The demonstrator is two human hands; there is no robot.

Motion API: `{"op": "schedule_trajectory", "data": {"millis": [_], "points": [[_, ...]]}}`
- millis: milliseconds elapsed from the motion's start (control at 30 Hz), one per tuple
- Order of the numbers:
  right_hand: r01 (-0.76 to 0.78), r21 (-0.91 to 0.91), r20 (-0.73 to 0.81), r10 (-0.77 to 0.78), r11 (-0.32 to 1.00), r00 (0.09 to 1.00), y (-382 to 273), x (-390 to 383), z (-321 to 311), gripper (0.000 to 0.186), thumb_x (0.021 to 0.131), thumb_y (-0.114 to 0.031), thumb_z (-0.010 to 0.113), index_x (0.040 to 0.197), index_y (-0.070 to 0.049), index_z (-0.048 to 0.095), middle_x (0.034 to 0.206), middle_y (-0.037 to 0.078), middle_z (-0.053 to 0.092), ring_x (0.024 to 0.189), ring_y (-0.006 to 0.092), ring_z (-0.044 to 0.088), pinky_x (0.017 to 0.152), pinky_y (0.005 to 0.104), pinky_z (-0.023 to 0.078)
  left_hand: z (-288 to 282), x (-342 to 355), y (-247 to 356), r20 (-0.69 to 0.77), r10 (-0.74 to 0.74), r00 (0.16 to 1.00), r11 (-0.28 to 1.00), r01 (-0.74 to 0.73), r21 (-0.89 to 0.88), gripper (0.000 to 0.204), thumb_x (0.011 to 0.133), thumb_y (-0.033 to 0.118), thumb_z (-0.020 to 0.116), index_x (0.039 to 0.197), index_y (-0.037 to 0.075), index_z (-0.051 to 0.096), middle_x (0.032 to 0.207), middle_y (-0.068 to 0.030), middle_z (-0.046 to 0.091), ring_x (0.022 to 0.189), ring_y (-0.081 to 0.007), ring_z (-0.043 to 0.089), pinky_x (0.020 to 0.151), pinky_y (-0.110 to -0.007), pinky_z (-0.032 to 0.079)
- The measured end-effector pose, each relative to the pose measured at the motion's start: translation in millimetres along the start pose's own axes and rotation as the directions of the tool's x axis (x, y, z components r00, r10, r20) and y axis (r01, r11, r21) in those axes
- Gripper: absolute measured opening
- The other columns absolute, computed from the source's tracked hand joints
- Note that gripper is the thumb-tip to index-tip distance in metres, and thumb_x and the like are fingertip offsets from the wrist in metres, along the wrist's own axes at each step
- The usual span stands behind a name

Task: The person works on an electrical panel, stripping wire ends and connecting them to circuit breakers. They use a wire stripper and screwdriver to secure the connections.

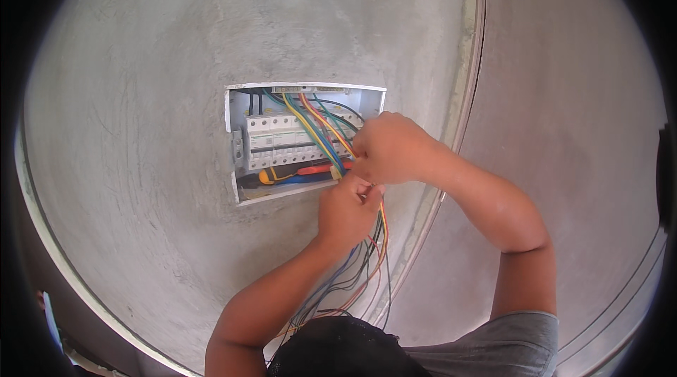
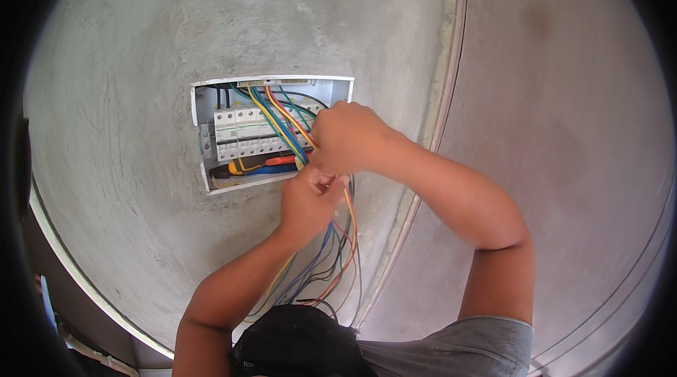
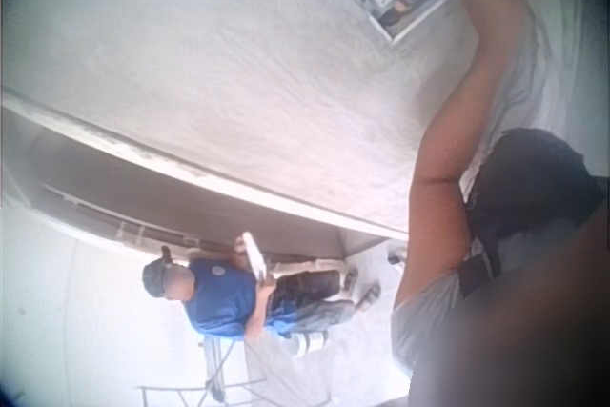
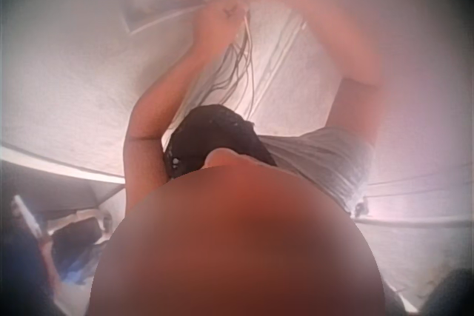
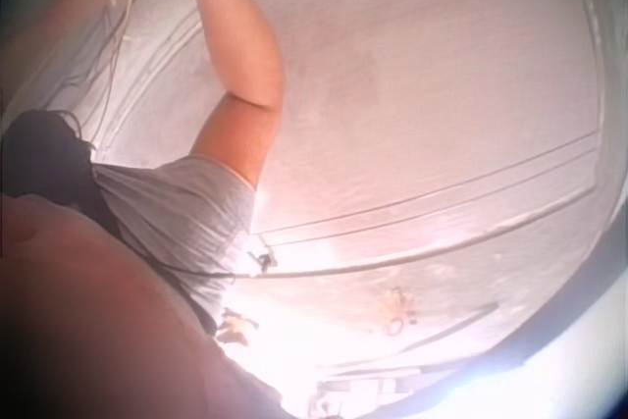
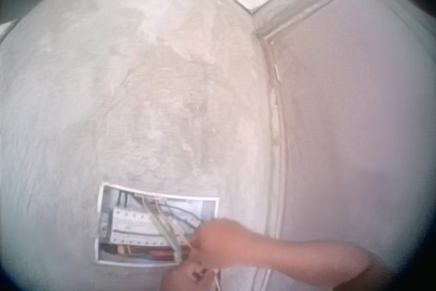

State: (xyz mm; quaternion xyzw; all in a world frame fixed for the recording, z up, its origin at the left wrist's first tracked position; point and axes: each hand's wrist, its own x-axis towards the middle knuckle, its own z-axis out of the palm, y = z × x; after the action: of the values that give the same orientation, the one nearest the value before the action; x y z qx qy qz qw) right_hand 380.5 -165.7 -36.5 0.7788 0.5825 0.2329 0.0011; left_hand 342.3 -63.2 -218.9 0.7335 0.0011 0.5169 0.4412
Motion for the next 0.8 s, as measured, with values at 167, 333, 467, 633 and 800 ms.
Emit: {"op": "schedule_trajectory", "data": {"millis": [167, 333, 467, 633, 800], "points": [[0.014, -0.046, -0.003, -0.014, 0.999, 1.0, -3, 1, 3, 0.024, 0.078, -0.027, 0.081, 0.082, -0.004, 0.084, 0.079, 0.021, 0.078, 0.08, 0.0415, 0.079, 0.076, 0.0482, 0.064, -3, 0, 8, -0.006, -0.011, 1.0, 0.998, 0.012, 0.054, 0.022, 0.101, 0.019, 0.085, 0.106, -0.001, 0.079, 0.087, -0.0108, 0.084, 0.078, -0.0165, 0.083, 0.071, -0.031, 0.062], [-0.009, -0.153, 0.007, 0.01, 0.988, 1.0, -10, 1, 7, 0.025, 0.08, -0.028, 0.082, 0.085, -0.004, 0.085, 0.084, 0.022, 0.081, 0.083, 0.0418, 0.082, 0.08, 0.0473, 0.068, 1, -1, 9, -0.056, 0.03, 0.998, 0.996, -0.026, 0.083, 0.016, 0.101, 0.015, 0.082, 0.107, 0.0, 0.078, 0.087, -0.0098, 0.085, 0.079, -0.0165, 0.083, 0.073, -0.032, 0.061], [-0.007, -0.114, -0.016, 0.005, 0.993, 1.0, -6, 3, 11, 0.025, 0.081, -0.028, 0.081, 0.086, -0.004, 0.086, 0.085, 0.022, 0.081, 0.083, 0.0414, 0.082, 0.078, 0.0472, 0.067, 2, -2, 4, -0.043, -0.01, 0.999, 0.999, 0.012, 0.051, 0.016, 0.101, 0.014, 0.082, 0.107, 0.001, 0.077, 0.088, -0.0103, 0.085, 0.079, -0.0159, 0.083, 0.073, -0.031, 0.061], [0.034, 0.127, 0.011, -0.035, 0.991, 0.999, 11, 6, 14, 0.024, 0.084, -0.027, 0.077, 0.087, -0.004, 0.084, 0.078, 0.017, 0.078, 0.073, 0.0341, 0.076, 0.07, 0.0437, 0.06, -1, -3, -1, -0.054, 0.031, 0.998, 0.999, -0.03, 0.012, 0.018, 0.102, 0.014, 0.085, 0.105, -0.001, 0.075, 0.09, -0.0111, 0.084, 0.079, -0.0154, 0.083, 0.072, -0.03, 0.062], [-0.076, 0.497, 0.067, 0.049, 0.864, 0.997, 24, -3, 15, 0.022, 0.089, -0.021, 0.073, 0.088, 0.0, 0.081, 0.07, 0.011, 0.071, 0.067, 0.0202, 0.07, 0.066, 0.036, 0.055, -5, -5, -5, -0.028, -0.031, 0.999, 0.996, 0.028, -0.086, 0.023, 0.098, 0.021, 0.087, 0.104, 0.003, 0.075, 0.089, -0.0131, 0.083, 0.077, -0.0263, 0.081, 0.072, -0.039, 0.061]]}}
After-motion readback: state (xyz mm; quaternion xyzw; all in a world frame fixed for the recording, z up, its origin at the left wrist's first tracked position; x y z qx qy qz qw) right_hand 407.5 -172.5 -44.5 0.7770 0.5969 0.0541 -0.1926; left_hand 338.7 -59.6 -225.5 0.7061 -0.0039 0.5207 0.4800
